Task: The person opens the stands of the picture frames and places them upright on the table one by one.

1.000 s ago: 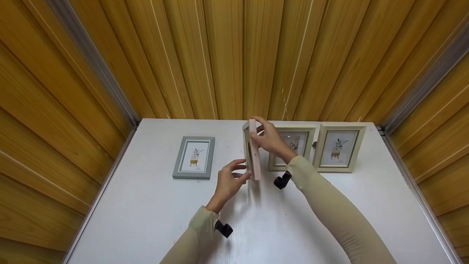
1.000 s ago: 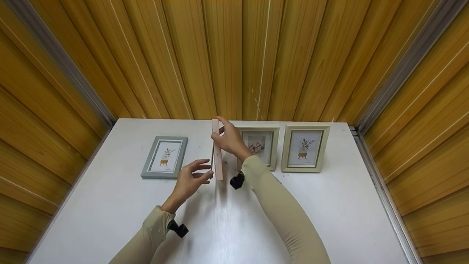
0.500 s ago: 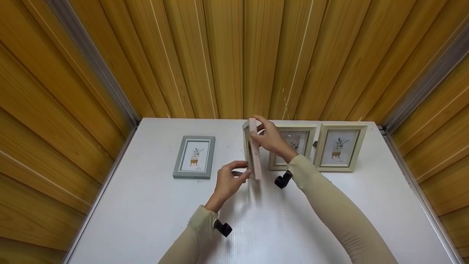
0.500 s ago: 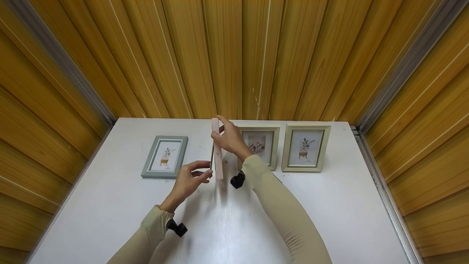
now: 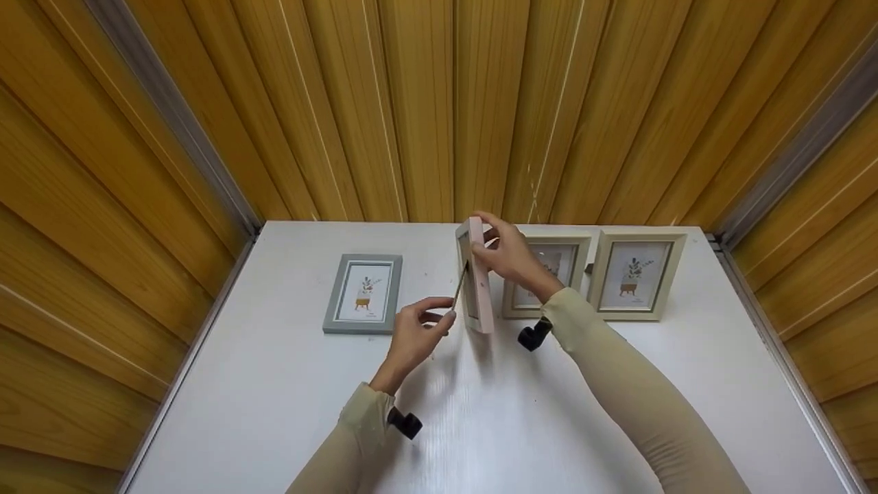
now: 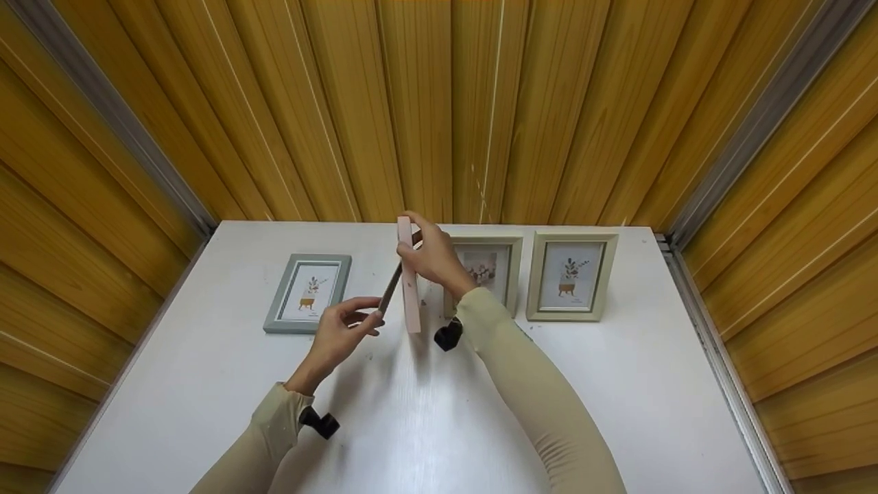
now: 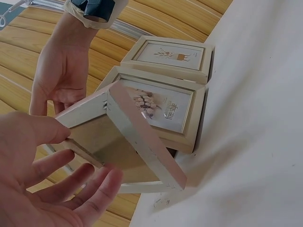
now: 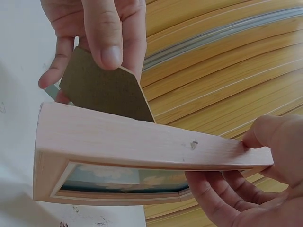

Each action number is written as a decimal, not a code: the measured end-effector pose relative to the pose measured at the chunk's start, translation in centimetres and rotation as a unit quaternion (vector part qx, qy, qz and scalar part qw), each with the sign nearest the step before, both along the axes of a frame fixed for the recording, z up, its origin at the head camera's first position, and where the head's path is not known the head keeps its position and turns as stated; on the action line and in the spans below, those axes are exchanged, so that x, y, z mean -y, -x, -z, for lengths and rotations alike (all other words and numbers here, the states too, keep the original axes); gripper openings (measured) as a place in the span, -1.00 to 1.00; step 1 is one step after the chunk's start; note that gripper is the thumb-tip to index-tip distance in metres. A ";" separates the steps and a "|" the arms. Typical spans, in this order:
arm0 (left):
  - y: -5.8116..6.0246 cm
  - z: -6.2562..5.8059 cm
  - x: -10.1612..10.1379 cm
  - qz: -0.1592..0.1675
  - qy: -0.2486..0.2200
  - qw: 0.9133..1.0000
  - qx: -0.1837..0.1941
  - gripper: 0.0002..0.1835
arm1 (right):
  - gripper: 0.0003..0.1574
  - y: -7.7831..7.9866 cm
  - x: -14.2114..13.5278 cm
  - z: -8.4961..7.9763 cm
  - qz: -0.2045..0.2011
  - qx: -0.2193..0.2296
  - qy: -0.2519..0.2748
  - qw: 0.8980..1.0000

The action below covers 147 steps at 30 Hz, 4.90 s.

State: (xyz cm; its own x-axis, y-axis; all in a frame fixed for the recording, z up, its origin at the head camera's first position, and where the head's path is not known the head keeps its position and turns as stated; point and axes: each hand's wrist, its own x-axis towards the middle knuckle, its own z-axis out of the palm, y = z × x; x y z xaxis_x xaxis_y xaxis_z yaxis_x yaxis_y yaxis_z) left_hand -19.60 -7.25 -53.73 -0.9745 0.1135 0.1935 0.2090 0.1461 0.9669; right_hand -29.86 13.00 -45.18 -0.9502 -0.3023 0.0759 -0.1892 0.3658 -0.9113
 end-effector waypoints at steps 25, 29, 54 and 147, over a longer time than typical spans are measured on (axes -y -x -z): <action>0.6 0.6 1.7 -0.053 0.000 0.999 -0.014 -0.79 | -0.20 0.0 0.2 0.2 0.011 0.005 0.005 1.000; 0.6 0.2 1.3 -0.070 0.054 0.995 -0.039 -0.74 | -0.22 0.0 0.4 0.2 0.013 0.006 0.004 1.000; 0.2 -5.5 -4.3 -0.157 0.242 0.951 -0.112 -0.33 | -0.27 0.0 2.1 -1.7 -0.001 0.033 -0.001 0.999; 3.8 1.0 4.7 -0.029 -0.010 0.984 0.177 -0.57 | -0.24 -2.2 0.0 7.4 0.041 0.012 -0.116 0.992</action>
State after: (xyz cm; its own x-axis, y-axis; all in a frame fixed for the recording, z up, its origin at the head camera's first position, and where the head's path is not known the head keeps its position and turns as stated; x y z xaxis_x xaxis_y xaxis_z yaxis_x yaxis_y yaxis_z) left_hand -23.40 -11.92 -54.73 -0.9861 0.0544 -0.1569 -0.1489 0.1276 0.9806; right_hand -27.67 13.00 -52.57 -0.9732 -0.2298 -0.0097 -0.1290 0.5803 -0.8041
